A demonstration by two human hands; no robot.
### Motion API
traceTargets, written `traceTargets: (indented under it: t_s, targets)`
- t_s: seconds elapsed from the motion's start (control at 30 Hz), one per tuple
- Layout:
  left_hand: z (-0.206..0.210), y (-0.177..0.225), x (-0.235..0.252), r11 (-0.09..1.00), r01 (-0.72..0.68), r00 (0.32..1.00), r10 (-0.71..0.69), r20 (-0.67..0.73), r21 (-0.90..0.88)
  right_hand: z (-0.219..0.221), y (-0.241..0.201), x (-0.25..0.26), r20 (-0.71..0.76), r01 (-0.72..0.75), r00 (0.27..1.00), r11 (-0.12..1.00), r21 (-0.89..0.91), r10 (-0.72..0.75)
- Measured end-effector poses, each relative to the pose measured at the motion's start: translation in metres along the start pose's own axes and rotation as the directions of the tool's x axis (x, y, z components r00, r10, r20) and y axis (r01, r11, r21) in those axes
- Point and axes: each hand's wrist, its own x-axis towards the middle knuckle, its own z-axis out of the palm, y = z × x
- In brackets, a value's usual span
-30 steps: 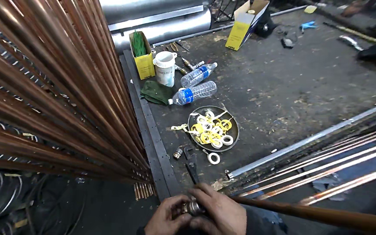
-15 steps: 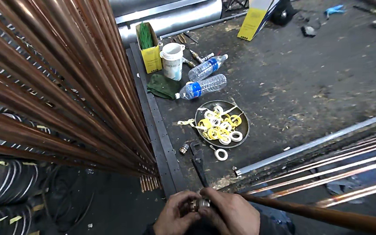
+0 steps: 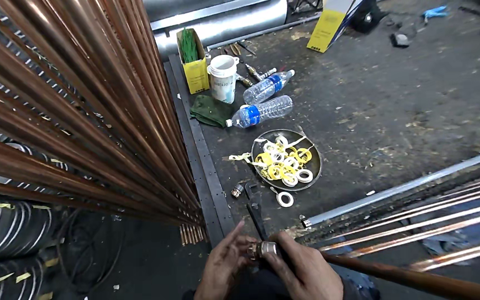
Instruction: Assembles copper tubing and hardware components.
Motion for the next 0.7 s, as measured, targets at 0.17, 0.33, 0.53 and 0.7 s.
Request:
traceTargets:
  t_s: [0.17,0.33,0.53,0.7]
  targets:
    - [0.007,0.003,0.003,0.988,0.142,0.985,-0.148,-0.091,-0.066,0.011,0.007,0.002,-0.025,0.003,1.000,0.999,0.044,-0.002]
    - [-0.008,-0.003,0.016,0.973,-0.095,0.995,0.095,-0.010,-0.212,0.022,0.021,0.003,-0.048,-0.113,0.991,0.972,0.208,0.125]
    - [0.008,-0.014,0.012,0.957,0.217,0.918,-0.267,-0.294,-0.192,0.031,0.020,0.004,-0.035,-0.060,0.997,0.979,0.195,0.069]
    - [-0.004,-0.005,0.013,0.984,0.143,0.981,-0.154,-0.117,-0.102,0.030,0.028,0.001,-0.005,-0.058,0.998,0.908,0.415,0.066]
